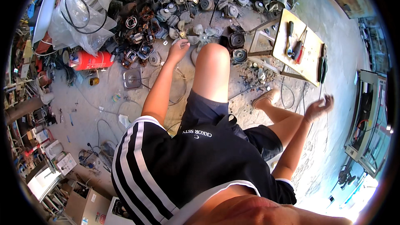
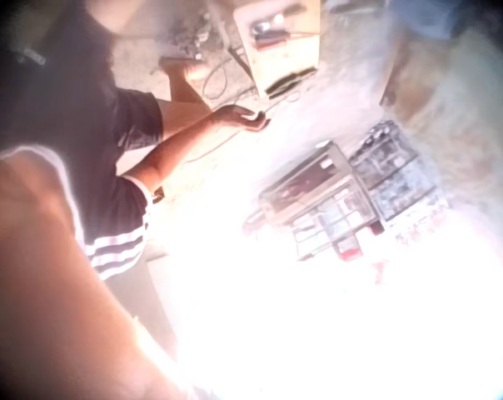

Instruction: The person disassembles a small motorized part using a screwdriver and pliers, then picks up a larger motor component from a pile of parts on the ground and uses a screwdriver and pliers to pry at its casing while holding it by hand.

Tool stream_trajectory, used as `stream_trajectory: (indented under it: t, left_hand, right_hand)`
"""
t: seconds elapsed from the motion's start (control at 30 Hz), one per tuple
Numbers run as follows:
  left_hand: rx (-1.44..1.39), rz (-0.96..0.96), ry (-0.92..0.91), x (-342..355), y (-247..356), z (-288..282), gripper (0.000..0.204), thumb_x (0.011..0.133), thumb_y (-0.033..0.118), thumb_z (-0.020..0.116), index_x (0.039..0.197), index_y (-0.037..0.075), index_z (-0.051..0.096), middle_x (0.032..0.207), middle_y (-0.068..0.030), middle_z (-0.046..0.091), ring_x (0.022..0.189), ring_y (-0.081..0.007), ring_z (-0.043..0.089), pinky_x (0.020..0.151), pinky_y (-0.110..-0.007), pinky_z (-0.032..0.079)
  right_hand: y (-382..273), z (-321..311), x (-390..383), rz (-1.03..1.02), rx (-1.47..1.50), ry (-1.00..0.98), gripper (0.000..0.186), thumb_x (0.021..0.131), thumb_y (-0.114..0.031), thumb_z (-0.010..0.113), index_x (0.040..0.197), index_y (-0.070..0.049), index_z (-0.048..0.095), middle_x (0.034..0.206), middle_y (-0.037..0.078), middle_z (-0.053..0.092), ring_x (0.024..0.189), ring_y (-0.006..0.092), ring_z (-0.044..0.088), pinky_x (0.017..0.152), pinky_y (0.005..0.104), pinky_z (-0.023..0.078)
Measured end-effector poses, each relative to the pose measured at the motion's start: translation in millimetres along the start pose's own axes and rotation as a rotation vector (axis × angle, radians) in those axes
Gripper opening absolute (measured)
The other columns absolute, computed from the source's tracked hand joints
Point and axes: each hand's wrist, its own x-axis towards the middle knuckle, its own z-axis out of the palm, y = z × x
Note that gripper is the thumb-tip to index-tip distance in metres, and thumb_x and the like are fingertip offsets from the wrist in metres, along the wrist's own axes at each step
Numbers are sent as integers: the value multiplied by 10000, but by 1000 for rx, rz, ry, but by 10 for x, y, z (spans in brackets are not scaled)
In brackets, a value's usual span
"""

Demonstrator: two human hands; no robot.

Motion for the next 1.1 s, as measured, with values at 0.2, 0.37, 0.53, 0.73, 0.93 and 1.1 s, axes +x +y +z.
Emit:
stream_trajectory:
  t: [0.2, 0.37, 0.53, 0.73, 0.93, 1.1]
  left_hand:
    - [32, 0, -71, 567, 13, 94, 438, 902, 322, 633, 1211, 14, 598, 1159, -131, 656, 1077, -234, 614, 904, -355, 472]
    - [125, 56, -87, 1069, 191, 234, 397, 887, 300, 635, 1162, 15, 612, 1097, -155, 679, 1007, -255, 650, 862, -360, 495]
    - [-222, 13, -190, 1747, 319, 472, 338, 899, 274, 638, 1135, 33, 619, 1017, -86, 677, 897, -176, 643, 728, -309, 503]
    - [-120, 63, -109, 3047, 354, 782, 319, 917, 231, 629, 1159, 24, 609, 960, -54, 661, 877, -153, 634, 714, -301, 497]
    - [605, 73, 96, 3988, -1, 681, 316, 818, 276, 629, 1068, 91, 688, 1033, -181, 692, 963, -361, 654, 846, -423, 511]
    - [919, 35, 155, 4370, 357, 812, 492, 852, 281, 604, 1318, 149, 518, 1296, -155, 538, 1204, -351, 512, 956, -471, 449]
  right_hand:
    - [604, -322, 226, 50, -452, 142, 450, 847, -32, 582, 1273, 3, 442, 1223, 204, 488, 1005, 323, 603, 877, 422, 513]
    - [1374, -258, -37, 550, -376, 174, 367, 855, -131, 577, 1201, -9, 555, 1152, 185, 602, 1013, 277, 616, 854, 389, 511]
    - [1271, 140, 72, 468, -412, -56, 333, 870, -112, 571, 1179, 9, 592, 1111, 187, 627, 966, 270, 635, 839, 352, 520]
    - [1899, -58, -87, 590, -284, -163, 361, 903, -142, 614, 1219, 27, 570, 1178, 178, 612, 1047, 243, 604, 910, 335, 484]
    - [1924, -149, -86, 761, -131, -233, 376, 941, -219, 612, 1242, 4, 573, 1202, 117, 607, 1104, 191, 560, 967, 298, 430]
    - [1540, -194, 6, 978, -140, -276, 426, 959, -312, 586, 1304, -64, 550, 1313, 65, 550, 1227, 179, 485, 1037, 347, 371]
